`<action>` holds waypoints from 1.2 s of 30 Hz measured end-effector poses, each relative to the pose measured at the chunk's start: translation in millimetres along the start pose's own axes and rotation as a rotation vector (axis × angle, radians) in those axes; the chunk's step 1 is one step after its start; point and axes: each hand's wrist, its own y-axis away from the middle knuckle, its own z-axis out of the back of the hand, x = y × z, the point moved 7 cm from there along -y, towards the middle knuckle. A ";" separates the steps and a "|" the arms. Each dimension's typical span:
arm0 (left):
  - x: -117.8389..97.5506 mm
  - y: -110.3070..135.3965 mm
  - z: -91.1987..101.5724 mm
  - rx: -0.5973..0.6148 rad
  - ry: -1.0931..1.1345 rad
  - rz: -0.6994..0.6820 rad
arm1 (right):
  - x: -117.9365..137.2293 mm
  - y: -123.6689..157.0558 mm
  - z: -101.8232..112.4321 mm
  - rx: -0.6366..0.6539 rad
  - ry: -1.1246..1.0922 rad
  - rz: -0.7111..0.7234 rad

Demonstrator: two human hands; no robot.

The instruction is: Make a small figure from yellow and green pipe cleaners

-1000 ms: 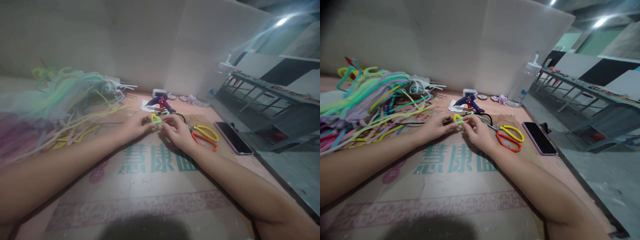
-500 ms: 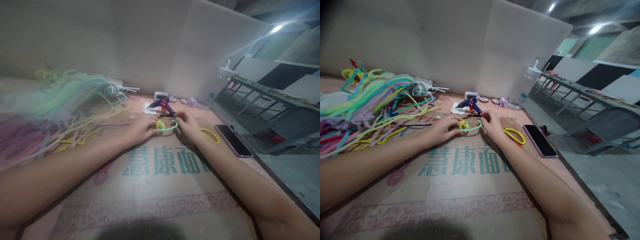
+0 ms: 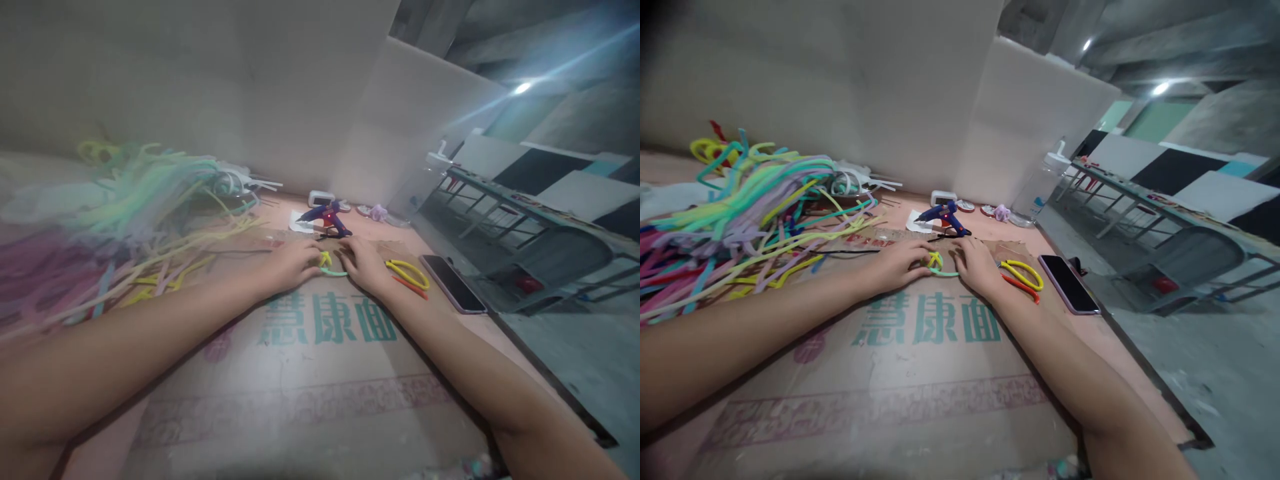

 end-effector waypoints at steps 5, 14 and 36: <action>-0.9 -0.6 -0.5 0.015 -0.017 0.018 | -10.5 -8.0 11.7 -0.061 0.000 -0.046; -3.1 -2.2 0.9 0.026 -0.027 0.015 | -43.5 -59.3 10.6 0.110 -0.116 -0.433; -0.4 0.0 12.8 -0.137 -0.008 0.010 | -62.1 -79.8 26.0 -0.282 -0.346 -0.567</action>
